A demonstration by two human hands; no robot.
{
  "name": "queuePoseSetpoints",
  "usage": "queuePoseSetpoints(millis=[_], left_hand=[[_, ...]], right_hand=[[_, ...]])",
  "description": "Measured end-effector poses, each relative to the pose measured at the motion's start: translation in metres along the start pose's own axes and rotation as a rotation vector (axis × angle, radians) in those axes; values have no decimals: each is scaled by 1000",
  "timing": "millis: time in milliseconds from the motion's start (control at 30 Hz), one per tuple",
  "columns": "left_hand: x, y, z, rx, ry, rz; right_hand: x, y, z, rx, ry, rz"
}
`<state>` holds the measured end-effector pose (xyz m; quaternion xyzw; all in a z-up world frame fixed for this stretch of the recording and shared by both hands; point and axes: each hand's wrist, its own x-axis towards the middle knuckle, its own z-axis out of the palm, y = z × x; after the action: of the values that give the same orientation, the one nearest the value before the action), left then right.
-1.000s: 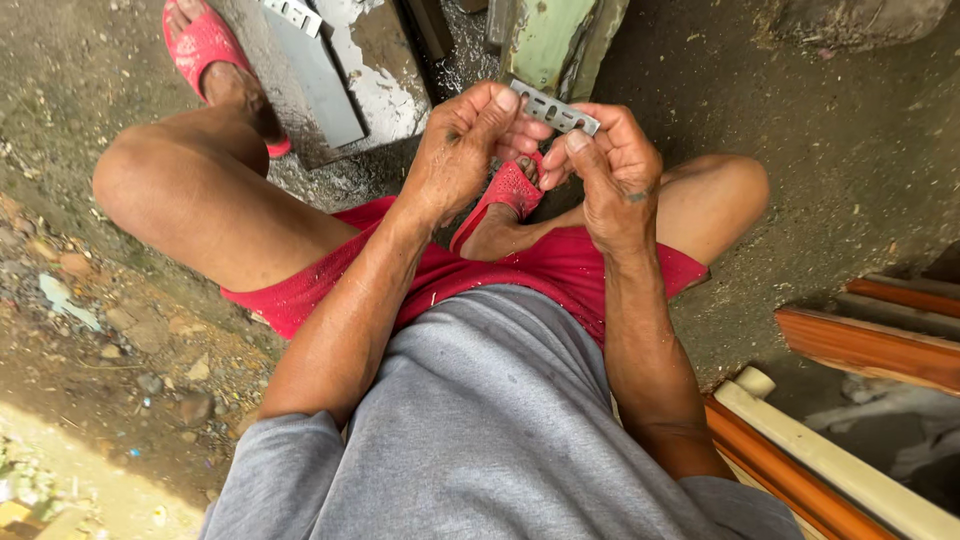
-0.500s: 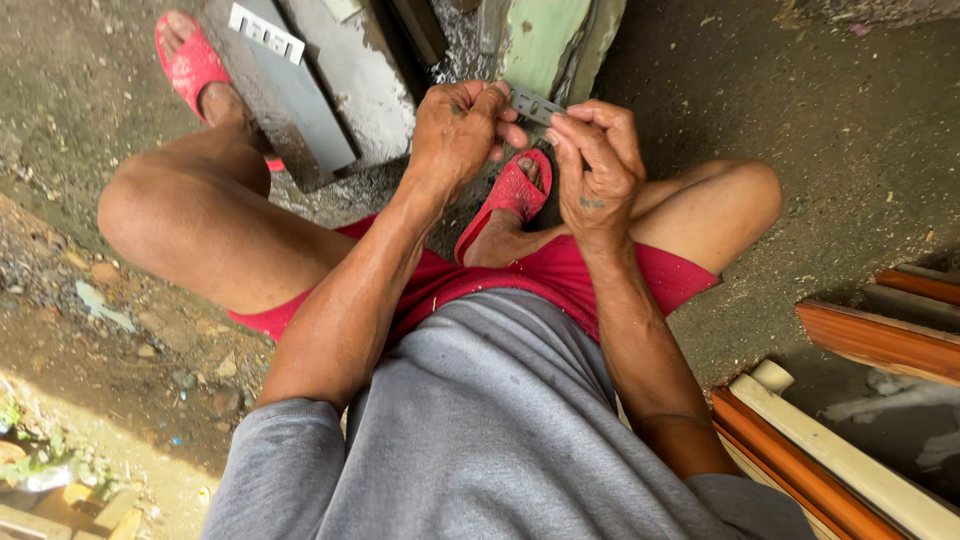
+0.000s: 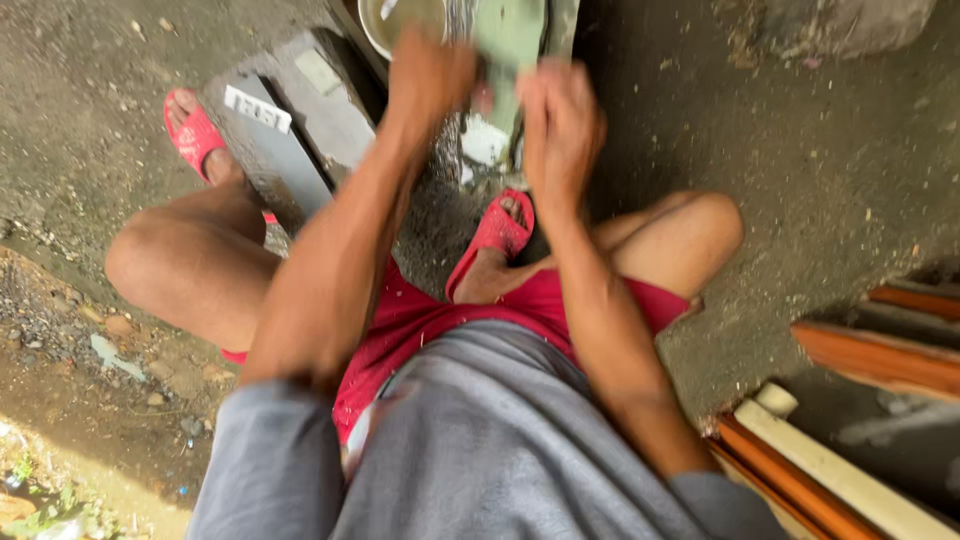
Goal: The person sits on the ground and sharpens a small metal part with holes on a wet sharpening stone. They repeatedly rub the part against the stone, dip it in a cup of water, and inspect the edges by hand. A black cat walks past the workspace during the process.
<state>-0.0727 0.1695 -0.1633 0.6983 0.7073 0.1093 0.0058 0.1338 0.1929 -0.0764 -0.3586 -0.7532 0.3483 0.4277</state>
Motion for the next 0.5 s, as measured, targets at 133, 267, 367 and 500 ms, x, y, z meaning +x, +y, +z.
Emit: queuePoseSetpoints(millis=[133,267,367,500], left_hand=[[-74,32,-10,-317,-25,-141],[36,2,-22,-775,-257,-809],[22,13,-42,-545,-216,-541],[-41,31,-17,-263,-218,-240]], right_hand=[[-46,-33,-14,56,-91,283],[26,19,10,-40,6,-13],[61,21,16,7,-2,63],[-23,-17,-14,-2,-74,4]])
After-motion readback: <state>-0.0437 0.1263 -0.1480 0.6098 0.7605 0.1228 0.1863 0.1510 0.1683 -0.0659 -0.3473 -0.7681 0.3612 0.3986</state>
